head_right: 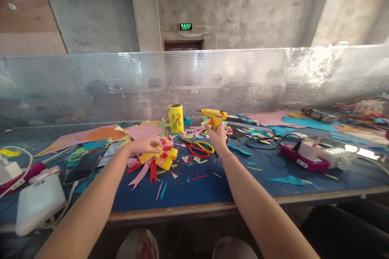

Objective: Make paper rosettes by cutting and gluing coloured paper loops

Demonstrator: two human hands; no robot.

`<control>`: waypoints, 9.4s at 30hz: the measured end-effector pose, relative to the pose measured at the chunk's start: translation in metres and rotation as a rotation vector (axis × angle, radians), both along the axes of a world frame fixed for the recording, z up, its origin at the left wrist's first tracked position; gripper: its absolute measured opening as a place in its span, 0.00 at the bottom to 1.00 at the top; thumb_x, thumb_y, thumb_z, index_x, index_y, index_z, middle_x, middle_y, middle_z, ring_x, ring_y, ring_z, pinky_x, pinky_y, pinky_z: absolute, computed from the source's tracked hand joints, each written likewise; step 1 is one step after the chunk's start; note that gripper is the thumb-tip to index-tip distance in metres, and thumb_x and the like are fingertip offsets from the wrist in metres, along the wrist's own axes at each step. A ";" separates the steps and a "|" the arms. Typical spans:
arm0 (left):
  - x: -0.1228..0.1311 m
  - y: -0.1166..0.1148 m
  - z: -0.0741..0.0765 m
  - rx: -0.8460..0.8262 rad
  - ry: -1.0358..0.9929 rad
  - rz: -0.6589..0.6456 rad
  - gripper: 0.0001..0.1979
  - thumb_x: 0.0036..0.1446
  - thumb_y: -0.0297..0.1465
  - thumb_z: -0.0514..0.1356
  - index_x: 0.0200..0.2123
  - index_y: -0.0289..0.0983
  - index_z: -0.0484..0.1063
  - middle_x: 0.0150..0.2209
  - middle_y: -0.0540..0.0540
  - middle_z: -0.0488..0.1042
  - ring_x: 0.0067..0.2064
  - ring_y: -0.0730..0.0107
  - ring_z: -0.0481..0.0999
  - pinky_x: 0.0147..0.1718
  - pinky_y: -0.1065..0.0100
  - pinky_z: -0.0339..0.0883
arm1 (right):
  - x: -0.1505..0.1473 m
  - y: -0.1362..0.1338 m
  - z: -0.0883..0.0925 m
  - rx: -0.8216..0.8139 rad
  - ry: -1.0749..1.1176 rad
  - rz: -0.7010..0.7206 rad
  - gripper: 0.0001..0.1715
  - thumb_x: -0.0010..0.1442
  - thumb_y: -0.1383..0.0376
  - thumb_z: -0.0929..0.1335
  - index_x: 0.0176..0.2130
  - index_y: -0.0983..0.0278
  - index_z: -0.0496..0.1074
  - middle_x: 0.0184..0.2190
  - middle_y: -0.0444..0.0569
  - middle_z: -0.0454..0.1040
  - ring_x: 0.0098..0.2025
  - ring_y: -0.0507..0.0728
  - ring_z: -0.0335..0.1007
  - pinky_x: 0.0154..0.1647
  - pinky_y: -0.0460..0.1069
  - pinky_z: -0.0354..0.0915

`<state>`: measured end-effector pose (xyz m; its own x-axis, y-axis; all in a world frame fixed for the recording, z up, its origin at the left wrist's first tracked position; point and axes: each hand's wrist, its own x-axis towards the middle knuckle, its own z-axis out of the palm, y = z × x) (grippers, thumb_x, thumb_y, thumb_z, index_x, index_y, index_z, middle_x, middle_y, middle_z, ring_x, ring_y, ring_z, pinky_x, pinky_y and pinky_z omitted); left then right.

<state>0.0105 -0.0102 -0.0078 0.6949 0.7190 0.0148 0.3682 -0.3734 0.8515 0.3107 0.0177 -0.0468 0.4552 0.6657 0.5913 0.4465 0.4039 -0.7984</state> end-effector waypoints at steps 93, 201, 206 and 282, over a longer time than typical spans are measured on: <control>0.038 0.018 -0.039 0.178 -0.759 0.793 0.08 0.39 0.32 0.63 0.23 0.35 0.68 0.20 0.51 0.69 0.23 0.73 0.68 0.24 0.72 0.61 | -0.046 -0.023 -0.007 -0.215 -1.060 -0.233 0.23 0.57 0.52 0.59 0.46 0.65 0.62 0.31 0.54 0.74 0.33 0.61 0.71 0.25 0.48 0.54; 0.055 -0.002 -0.028 -0.469 -0.898 0.377 0.07 0.44 0.18 0.59 0.29 0.32 0.68 0.24 0.48 0.73 0.23 0.77 0.72 0.25 0.74 0.66 | -0.062 -0.052 0.011 0.447 -1.330 0.409 0.21 0.61 0.70 0.59 0.51 0.56 0.68 0.49 0.47 0.70 0.44 0.55 0.64 0.44 0.53 0.65; 0.054 0.000 -0.028 -0.512 -0.919 0.358 0.09 0.44 0.16 0.58 0.30 0.32 0.69 0.26 0.47 0.73 0.25 0.75 0.73 0.26 0.73 0.67 | -0.062 -0.052 0.011 0.429 -1.317 0.419 0.22 0.60 0.71 0.59 0.52 0.55 0.67 0.50 0.46 0.69 0.44 0.55 0.64 0.45 0.54 0.66; 0.067 -0.014 -0.031 0.333 -0.470 0.437 0.07 0.45 0.34 0.61 0.26 0.35 0.70 0.29 0.47 0.72 0.33 0.69 0.71 0.33 0.69 0.65 | -0.093 -0.044 0.001 -0.007 0.333 0.887 0.14 0.47 0.65 0.70 0.36 0.60 0.67 0.32 0.42 0.65 0.33 0.49 0.62 0.33 0.45 0.59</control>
